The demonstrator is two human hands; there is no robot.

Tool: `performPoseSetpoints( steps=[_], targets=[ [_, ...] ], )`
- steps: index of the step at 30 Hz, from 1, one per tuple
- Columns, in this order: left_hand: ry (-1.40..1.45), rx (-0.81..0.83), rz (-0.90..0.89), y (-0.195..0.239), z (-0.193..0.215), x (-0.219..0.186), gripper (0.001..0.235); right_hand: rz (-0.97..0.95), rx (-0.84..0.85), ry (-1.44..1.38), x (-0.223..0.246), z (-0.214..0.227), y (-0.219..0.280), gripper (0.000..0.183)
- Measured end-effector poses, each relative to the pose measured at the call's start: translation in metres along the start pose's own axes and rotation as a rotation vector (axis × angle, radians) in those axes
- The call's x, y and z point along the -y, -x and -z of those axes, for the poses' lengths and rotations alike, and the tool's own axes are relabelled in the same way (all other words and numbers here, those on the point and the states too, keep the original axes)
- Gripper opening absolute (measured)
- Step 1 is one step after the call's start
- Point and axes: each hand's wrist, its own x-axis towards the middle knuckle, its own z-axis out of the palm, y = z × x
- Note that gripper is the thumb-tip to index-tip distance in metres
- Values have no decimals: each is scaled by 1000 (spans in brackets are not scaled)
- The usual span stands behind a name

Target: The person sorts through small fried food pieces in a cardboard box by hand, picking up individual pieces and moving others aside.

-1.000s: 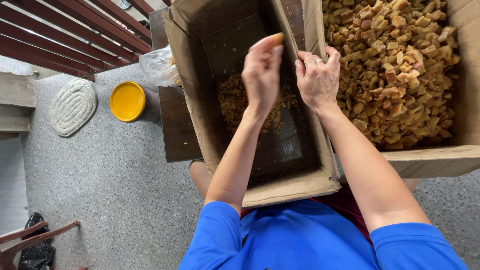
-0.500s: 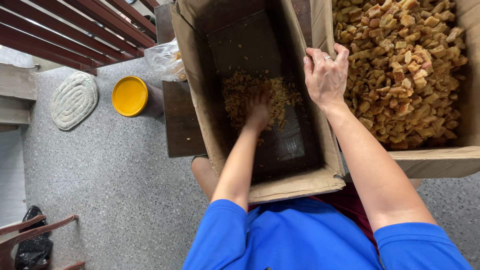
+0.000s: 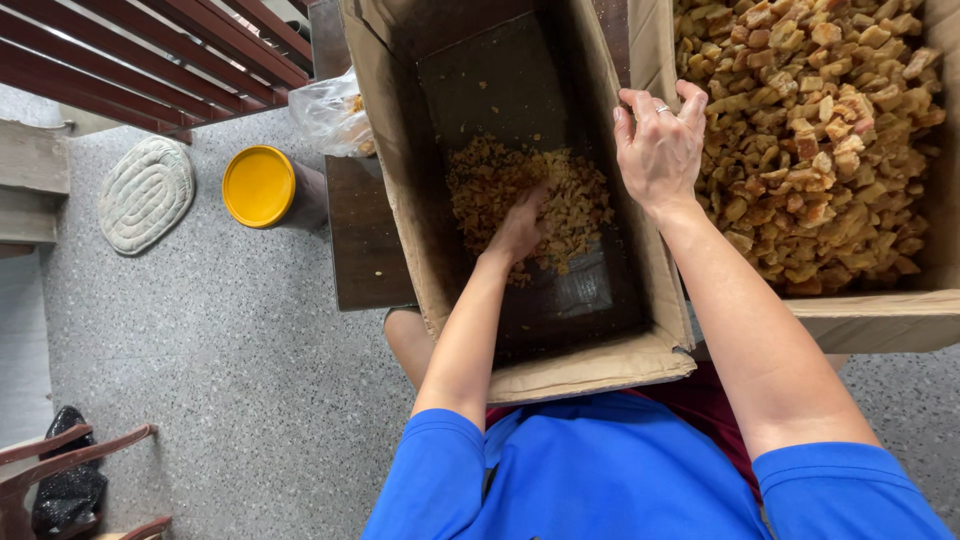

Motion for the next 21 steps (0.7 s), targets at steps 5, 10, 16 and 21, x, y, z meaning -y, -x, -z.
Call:
performPoseSetpoints(
  steps=[5, 10, 16, 21],
  targets=[
    [-244, -124, -33, 0, -14, -9, 31, 8, -10, -13, -1, 0, 0, 21],
    [-523, -164, -118, 1, -50, 4, 23, -3, -1, -6, 0, -1, 1, 22],
    [-229, -161, 134, 0, -12, -19, 18, -2, 5, -3, -2, -3, 0, 23],
    [-117, -380, -195, 0, 72, -130, 22, 11, -13, -16, -6, -7, 2, 23]
  ],
)
